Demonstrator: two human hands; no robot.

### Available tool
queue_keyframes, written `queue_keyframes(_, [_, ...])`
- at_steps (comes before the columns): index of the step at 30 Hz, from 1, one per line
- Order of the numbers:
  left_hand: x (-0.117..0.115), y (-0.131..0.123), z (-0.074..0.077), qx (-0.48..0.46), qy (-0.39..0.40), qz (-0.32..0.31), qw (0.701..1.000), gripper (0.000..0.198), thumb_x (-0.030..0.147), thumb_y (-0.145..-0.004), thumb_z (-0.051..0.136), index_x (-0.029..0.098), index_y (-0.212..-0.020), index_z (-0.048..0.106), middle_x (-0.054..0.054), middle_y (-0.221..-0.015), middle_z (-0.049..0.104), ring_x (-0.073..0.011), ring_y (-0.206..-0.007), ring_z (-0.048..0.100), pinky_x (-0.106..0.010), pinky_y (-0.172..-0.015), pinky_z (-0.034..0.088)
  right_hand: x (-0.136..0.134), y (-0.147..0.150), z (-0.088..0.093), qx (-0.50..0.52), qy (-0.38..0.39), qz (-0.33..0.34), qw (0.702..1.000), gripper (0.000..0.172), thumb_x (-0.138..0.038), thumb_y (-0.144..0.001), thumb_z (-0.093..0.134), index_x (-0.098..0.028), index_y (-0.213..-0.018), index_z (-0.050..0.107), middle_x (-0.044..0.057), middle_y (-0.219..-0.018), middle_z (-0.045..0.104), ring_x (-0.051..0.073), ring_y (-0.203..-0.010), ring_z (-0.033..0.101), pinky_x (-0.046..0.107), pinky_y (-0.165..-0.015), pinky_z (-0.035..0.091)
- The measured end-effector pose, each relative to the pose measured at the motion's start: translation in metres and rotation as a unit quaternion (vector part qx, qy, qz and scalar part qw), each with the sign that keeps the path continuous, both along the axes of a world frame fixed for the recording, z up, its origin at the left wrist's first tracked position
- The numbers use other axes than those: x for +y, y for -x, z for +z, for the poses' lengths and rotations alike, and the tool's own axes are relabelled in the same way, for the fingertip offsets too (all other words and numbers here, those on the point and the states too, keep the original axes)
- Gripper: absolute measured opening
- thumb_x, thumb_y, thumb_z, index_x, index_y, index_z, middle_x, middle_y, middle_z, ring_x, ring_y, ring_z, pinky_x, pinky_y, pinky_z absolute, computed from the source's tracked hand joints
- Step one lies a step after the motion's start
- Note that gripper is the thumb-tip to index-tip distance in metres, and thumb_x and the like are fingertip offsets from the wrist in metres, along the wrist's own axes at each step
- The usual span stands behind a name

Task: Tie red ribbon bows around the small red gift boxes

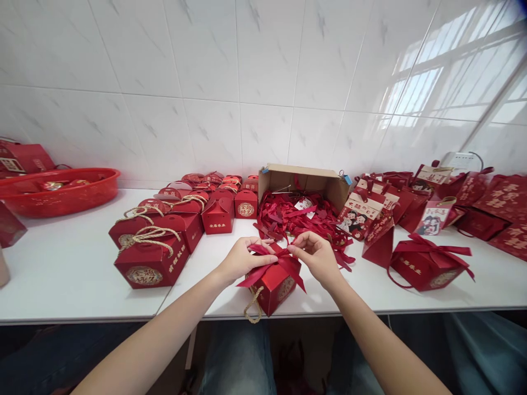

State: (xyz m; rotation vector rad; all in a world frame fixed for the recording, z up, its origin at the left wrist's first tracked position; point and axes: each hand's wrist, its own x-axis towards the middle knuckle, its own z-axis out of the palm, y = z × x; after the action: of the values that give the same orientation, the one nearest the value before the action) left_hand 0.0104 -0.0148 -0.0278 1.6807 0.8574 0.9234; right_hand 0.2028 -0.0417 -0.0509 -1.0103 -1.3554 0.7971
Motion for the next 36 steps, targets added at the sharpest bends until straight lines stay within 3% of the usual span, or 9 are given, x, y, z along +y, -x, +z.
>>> queue_keyframes(5, [-0.003, -0.004, 0.004, 0.001, -0.004, 0.032, 0.999, 0.031, 0.04, -0.063, 0.074, 0.017, -0.051, 0.055, -0.009, -0.076, 0.073, -0.0296, -0.105, 0.06, -0.04, -0.09, 0.044, -0.003, 0.0, 0.004, -0.037, -0.009, -0.007, 0.999, 0.025, -0.037, -0.066, 0.073, -0.018, -0.072, 0.057, 0.001, -0.069, 0.058, 0.014, -0.064, 0.054, 0.025, -0.057, 0.044])
queue_keyframes(13, [-0.012, -0.004, 0.001, 0.038, -0.049, 0.041, 0.997, 0.021, 0.036, -0.062, 0.075, 0.018, -0.057, 0.066, -0.01, -0.08, 0.073, -0.0286, -0.111, 0.058, -0.038, -0.094, 0.042, -0.001, -0.001, 0.008, -0.025, 0.0, 0.0, 1.0, 0.024, -0.033, -0.063, 0.074, -0.018, -0.066, 0.055, -0.002, -0.063, 0.055, 0.012, -0.058, 0.05, 0.025, -0.056, 0.04])
queue_keyframes(19, [-0.013, -0.003, 0.002, 0.053, -0.039, 0.035, 0.997, 0.018, 0.034, -0.06, 0.076, 0.017, -0.059, 0.067, -0.011, -0.088, 0.073, -0.0292, -0.11, 0.058, -0.039, -0.095, 0.041, 0.0, -0.002, 0.015, -0.054, -0.026, -0.027, 0.998, 0.027, -0.035, -0.063, 0.073, -0.018, -0.06, 0.052, -0.003, -0.057, 0.052, 0.01, -0.053, 0.043, 0.024, -0.052, 0.036])
queue_keyframes(27, [-0.013, -0.006, -0.004, 0.014, -0.037, 0.048, 0.998, 0.025, 0.036, -0.062, 0.076, 0.018, -0.056, 0.059, -0.009, -0.076, 0.073, -0.0293, -0.111, 0.058, -0.041, -0.097, 0.039, -0.006, -0.001, 0.004, -0.043, -0.038, -0.078, 0.995, 0.03, -0.038, -0.066, 0.072, -0.02, -0.063, 0.049, -0.003, -0.061, 0.052, 0.011, -0.056, 0.044, 0.025, -0.056, 0.038])
queue_keyframes(31, [-0.016, -0.003, -0.01, -0.056, -0.007, -0.005, 0.998, 0.031, 0.039, -0.065, 0.075, 0.016, -0.08, 0.06, -0.012, -0.105, 0.069, -0.0292, -0.112, 0.056, -0.042, -0.095, 0.041, -0.018, -0.004, -0.013, -0.022, -0.06, -0.099, 0.993, 0.026, -0.045, -0.084, 0.052, -0.021, -0.09, 0.055, 0.005, -0.089, 0.06, 0.018, -0.082, 0.056, 0.033, -0.077, 0.045])
queue_keyframes(34, [-0.023, 0.005, -0.024, -0.152, -0.013, -0.039, 0.988, 0.051, 0.053, -0.071, 0.066, 0.022, -0.11, 0.054, -0.012, -0.134, 0.05, -0.0275, -0.123, 0.046, -0.041, -0.102, 0.036, -0.039, -0.006, -0.034, -0.004, -0.095, -0.104, 0.99, 0.049, -0.058, -0.088, 0.033, -0.023, -0.122, 0.042, 0.013, -0.126, 0.047, 0.024, -0.112, 0.049, 0.042, -0.091, 0.041])
queue_keyframes(36, [-0.027, 0.012, -0.039, -0.185, 0.007, -0.004, 0.983, 0.059, 0.063, -0.077, 0.05, 0.023, -0.121, 0.048, -0.011, -0.14, 0.043, -0.0265, -0.129, 0.039, -0.04, -0.106, 0.033, -0.056, -0.004, -0.048, -0.033, -0.11, -0.08, 0.99, 0.077, -0.072, -0.077, 0.039, -0.024, -0.136, 0.026, 0.015, -0.141, 0.029, 0.03, -0.125, 0.038, 0.047, -0.097, 0.038])
